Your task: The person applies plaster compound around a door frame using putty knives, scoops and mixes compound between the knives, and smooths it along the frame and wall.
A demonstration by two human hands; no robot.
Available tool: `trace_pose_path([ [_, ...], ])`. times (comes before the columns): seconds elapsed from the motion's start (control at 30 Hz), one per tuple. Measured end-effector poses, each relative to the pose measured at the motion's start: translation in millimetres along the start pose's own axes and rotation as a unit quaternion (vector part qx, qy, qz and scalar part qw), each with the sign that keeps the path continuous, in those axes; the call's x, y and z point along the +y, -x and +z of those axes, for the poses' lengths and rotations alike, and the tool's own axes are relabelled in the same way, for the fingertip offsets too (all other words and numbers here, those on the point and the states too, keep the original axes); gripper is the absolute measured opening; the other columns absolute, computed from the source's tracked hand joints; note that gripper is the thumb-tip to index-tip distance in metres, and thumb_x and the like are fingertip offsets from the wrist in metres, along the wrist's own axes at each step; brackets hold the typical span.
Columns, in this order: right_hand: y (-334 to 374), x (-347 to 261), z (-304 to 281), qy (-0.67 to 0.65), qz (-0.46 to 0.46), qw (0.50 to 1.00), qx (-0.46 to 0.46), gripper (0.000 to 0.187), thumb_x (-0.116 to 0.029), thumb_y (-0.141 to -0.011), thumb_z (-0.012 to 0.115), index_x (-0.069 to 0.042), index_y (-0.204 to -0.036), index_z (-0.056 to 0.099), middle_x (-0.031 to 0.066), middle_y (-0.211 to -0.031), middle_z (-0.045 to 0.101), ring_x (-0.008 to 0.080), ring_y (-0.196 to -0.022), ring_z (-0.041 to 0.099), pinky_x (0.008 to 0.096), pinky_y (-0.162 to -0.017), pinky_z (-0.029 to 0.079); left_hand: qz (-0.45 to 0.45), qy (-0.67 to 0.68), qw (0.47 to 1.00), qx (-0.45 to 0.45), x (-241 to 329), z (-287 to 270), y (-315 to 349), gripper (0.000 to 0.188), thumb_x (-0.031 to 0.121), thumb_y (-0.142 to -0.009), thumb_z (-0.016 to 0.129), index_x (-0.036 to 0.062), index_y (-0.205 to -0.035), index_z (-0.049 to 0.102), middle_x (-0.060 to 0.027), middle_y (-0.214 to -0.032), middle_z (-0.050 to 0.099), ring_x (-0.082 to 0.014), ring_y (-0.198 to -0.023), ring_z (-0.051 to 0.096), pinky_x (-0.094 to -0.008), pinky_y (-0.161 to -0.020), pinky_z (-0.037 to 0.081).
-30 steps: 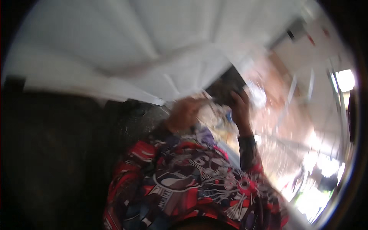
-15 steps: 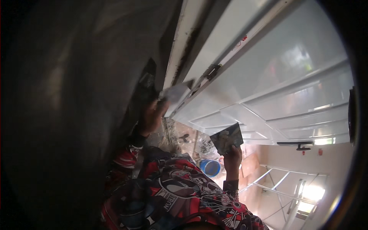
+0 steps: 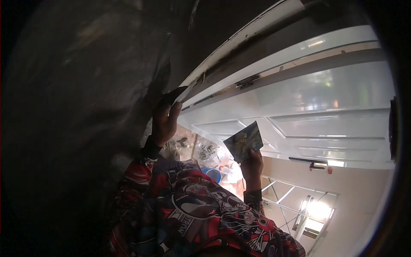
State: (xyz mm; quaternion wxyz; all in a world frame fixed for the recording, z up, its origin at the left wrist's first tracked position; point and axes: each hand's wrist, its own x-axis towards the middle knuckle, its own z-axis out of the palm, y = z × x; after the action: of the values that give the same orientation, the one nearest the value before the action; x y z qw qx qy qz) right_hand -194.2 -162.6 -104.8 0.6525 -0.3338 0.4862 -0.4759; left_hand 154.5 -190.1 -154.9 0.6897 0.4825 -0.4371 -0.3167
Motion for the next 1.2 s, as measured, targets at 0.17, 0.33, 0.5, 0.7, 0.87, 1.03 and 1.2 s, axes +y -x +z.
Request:
trace_pose_path([
  [0.17, 0, -2, 4, 0.025, -0.011, 1.0, -0.016, 0.045, -0.017, -0.099, 0.037, 0.004, -0.138, 0.04, 0.0184, -0.131, 0.054, 0.0284, -0.114, 0.059, 0.0383, -0.09, 0.052, 0.098, -0.083, 0.991, 0.036, 13, 15, -18, 0.033, -0.003, -0.091, 0.055, 0.006, -0.122, 0.062, -0.0159, -0.11, 0.064, -0.0312, -0.097, 0.06, -0.0374, -0.084, 0.048],
  [0.33, -3, -3, 0, 0.069, -0.003, 0.998, 0.002, 0.051, -0.019, -0.095, 0.043, 0.004, -0.14, 0.038, 0.0192, -0.133, 0.053, 0.031, -0.115, 0.058, 0.0406, -0.092, 0.051, 0.193, -0.12, 0.972, 0.067, 12, 45, -42, 0.031, -0.003, -0.091, 0.055, 0.0047, -0.12, 0.062, -0.0159, -0.11, 0.063, -0.0325, -0.1, 0.059, -0.0387, -0.086, 0.047],
  [0.5, -5, -11, 11, -0.017, 0.013, 1.0, -0.016, 0.06, -0.02, -0.091, 0.048, 0.004, -0.144, 0.033, 0.0208, -0.139, 0.048, 0.0353, -0.125, 0.051, 0.0459, -0.102, 0.045, 0.217, -0.135, 0.961, 0.107, 8, 67, -52, 0.031, 0.0, -0.095, 0.053, 0.0025, -0.125, 0.06, -0.0165, -0.115, 0.062, -0.0326, -0.104, 0.059, -0.0389, -0.09, 0.046],
  [0.7, 0, -18, 2, -0.017, -0.01, 1.0, -0.013, 0.059, -0.019, -0.092, 0.047, 0.004, -0.144, 0.033, 0.0211, -0.141, 0.046, 0.0362, -0.129, 0.047, 0.0476, -0.107, 0.041, 0.216, -0.14, 0.954, 0.155, 10, 96, -59, 0.037, -0.007, -0.089, 0.056, 0.0031, -0.125, 0.059, -0.0197, -0.116, 0.06, -0.0377, -0.108, 0.056, -0.0427, -0.091, 0.045],
  [0.87, -3, -20, -3, -0.016, 0.012, 1.0, -0.01, 0.058, -0.017, -0.09, 0.05, 0.005, -0.142, 0.036, 0.0194, -0.137, 0.05, 0.0347, -0.124, 0.052, 0.0456, -0.106, 0.042, 0.242, -0.16, 0.931, 0.219, 6, 120, -62, 0.057, -0.016, -0.076, 0.053, 0.0044, -0.129, 0.06, -0.0169, -0.134, 0.057, -0.0366, -0.116, 0.055, -0.0461, -0.098, 0.043],
  [1.03, -6, -27, 4, -0.041, 0.03, 0.999, -0.011, 0.049, -0.01, -0.088, 0.053, 0.006, -0.133, 0.045, 0.0182, -0.13, 0.056, 0.0327, -0.12, 0.055, 0.046, -0.104, 0.044, 0.266, -0.177, 0.924, 0.209, 22, 119, -74, 0.056, -0.014, -0.076, 0.054, 0.0056, -0.127, 0.06, -0.0205, -0.123, 0.061, -0.0409, -0.108, 0.059, -0.0474, -0.092, 0.047],
  [1.2, -17, -24, -5, -0.004, 0.033, 0.999, -0.028, 0.055, -0.014, -0.086, 0.056, 0.007, -0.135, 0.043, 0.0192, -0.132, 0.054, 0.0333, -0.122, 0.054, 0.0459, -0.106, 0.043, 0.284, -0.204, 0.922, 0.167, 18, 94, -80, 0.055, -0.011, -0.075, 0.057, 0.0077, -0.127, 0.062, -0.0174, -0.117, 0.065, -0.0392, -0.102, 0.062, -0.0444, -0.082, 0.051],
])
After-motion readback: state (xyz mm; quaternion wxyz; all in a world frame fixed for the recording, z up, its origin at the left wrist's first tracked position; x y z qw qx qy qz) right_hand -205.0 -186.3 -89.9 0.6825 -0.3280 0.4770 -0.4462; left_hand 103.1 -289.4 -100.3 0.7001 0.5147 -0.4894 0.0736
